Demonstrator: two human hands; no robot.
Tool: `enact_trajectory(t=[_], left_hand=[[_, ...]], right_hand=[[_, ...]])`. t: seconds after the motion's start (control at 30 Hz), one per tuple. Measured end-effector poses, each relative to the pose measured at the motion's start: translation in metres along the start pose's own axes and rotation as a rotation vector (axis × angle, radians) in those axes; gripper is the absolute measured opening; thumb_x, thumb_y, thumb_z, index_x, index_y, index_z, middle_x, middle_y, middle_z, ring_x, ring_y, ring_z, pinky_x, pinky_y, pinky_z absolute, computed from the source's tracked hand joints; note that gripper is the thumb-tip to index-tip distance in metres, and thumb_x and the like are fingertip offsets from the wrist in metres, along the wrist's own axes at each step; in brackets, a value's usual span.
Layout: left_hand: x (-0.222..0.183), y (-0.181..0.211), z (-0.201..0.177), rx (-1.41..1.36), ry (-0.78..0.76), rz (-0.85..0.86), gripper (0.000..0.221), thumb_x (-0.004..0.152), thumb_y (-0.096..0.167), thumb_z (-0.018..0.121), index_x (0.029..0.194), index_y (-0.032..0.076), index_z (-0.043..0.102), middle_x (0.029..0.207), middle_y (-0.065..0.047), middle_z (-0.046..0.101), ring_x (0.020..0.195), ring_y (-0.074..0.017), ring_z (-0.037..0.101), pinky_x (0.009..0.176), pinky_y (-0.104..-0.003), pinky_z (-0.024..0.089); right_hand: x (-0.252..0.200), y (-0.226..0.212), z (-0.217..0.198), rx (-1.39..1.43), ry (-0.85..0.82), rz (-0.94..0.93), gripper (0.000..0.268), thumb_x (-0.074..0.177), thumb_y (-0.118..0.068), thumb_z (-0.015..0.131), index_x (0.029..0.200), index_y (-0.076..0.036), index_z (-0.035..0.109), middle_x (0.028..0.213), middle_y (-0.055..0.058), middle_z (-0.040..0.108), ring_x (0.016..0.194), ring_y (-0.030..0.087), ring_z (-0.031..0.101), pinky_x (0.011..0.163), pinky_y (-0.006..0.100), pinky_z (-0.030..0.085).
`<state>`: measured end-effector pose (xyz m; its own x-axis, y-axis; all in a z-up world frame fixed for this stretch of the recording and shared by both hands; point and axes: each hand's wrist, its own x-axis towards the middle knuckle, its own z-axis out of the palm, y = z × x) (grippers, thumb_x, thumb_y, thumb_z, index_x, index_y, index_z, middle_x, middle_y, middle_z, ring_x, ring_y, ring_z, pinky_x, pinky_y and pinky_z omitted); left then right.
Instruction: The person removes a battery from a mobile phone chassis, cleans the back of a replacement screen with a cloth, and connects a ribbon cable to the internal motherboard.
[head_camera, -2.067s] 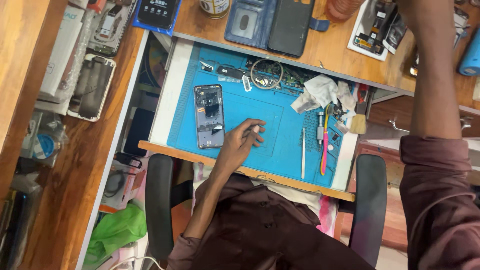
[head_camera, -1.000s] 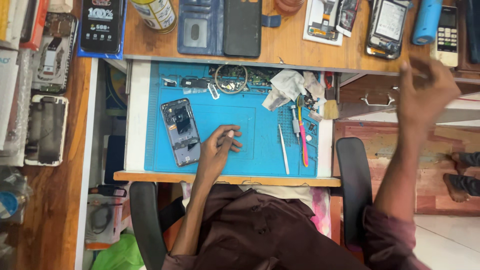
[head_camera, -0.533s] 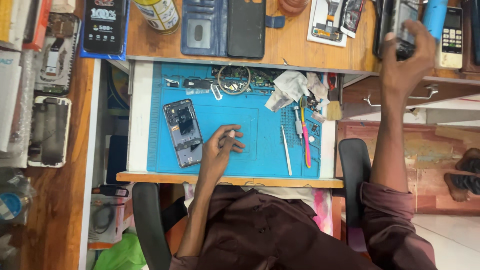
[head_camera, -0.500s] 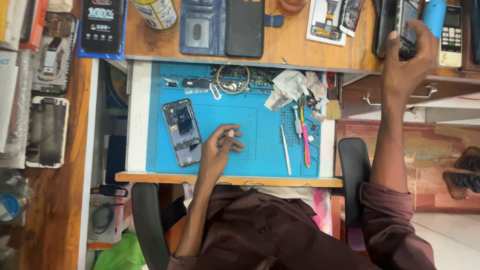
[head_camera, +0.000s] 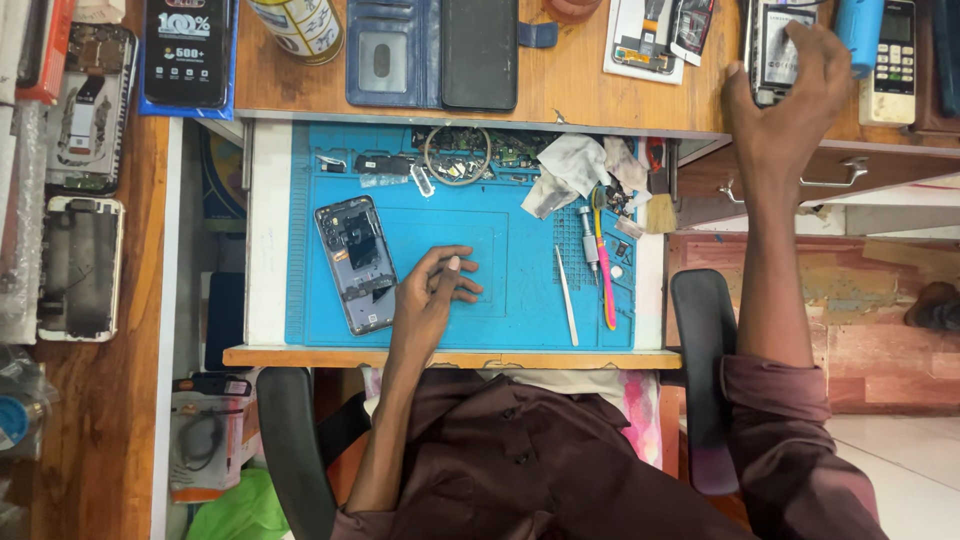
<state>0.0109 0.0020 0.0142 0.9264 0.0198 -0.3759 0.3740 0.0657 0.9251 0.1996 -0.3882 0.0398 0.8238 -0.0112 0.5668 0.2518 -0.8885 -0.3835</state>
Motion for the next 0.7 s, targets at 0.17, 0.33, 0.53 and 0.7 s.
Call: enact_trajectory(t=[0.17, 0.33, 0.53, 0.7], left_hand=[[0.0, -0.001, 0.0, -0.012, -0.003, 0.004, 0.03, 0.105, 0.022, 0.051, 0.121, 0.003, 0.068, 0.105, -0.014, 0.074, 0.083, -0.0182, 0.075, 0.072, -0.032, 0.064], [0.0, 0.0, 0.0, -0.014, 0.005, -0.003, 0.03, 0.105, 0.022, 0.051, 0.121, 0.003, 0.068, 0.104, -0.014, 0.075, 0.083, -0.0181, 0.075, 0.071, -0.032, 0.065], [0.002, -0.002, 0.0, -0.01, 0.004, -0.005, 0.031, 0.105, 0.022, 0.051, 0.121, 0.002, 0.068, 0.103, -0.014, 0.074, 0.082, -0.0185, 0.075, 0.071, -0.032, 0.064], [0.003, -0.005, -0.002, -0.027, -0.01, 0.003, 0.031, 0.105, 0.023, 0.051, 0.122, 0.002, 0.067, 0.105, -0.015, 0.074, 0.083, -0.0185, 0.075, 0.072, -0.032, 0.064]], right_hand=[[0.013, -0.002, 0.008, -0.07, 0.03, 0.056, 0.044, 0.102, -0.011, 0.082, 0.139, 0.0, 0.061, 0.139, 0.018, 0.053, 0.132, 0.035, 0.05, 0.113, 0.05, 0.039], [0.002, -0.006, 0.006, -0.187, 0.043, -0.007, 0.054, 0.098, -0.012, 0.077, 0.145, 0.004, 0.055, 0.15, 0.021, 0.047, 0.144, 0.04, 0.041, 0.122, 0.053, 0.034], [-0.018, -0.002, -0.004, -0.137, 0.048, -0.005, 0.049, 0.104, -0.011, 0.082, 0.145, 0.002, 0.058, 0.146, 0.022, 0.05, 0.137, 0.038, 0.047, 0.117, 0.05, 0.041], [0.001, -0.006, -0.007, -0.101, 0.049, -0.009, 0.044, 0.105, -0.012, 0.093, 0.138, -0.003, 0.064, 0.139, 0.016, 0.058, 0.129, 0.03, 0.06, 0.108, 0.042, 0.057]])
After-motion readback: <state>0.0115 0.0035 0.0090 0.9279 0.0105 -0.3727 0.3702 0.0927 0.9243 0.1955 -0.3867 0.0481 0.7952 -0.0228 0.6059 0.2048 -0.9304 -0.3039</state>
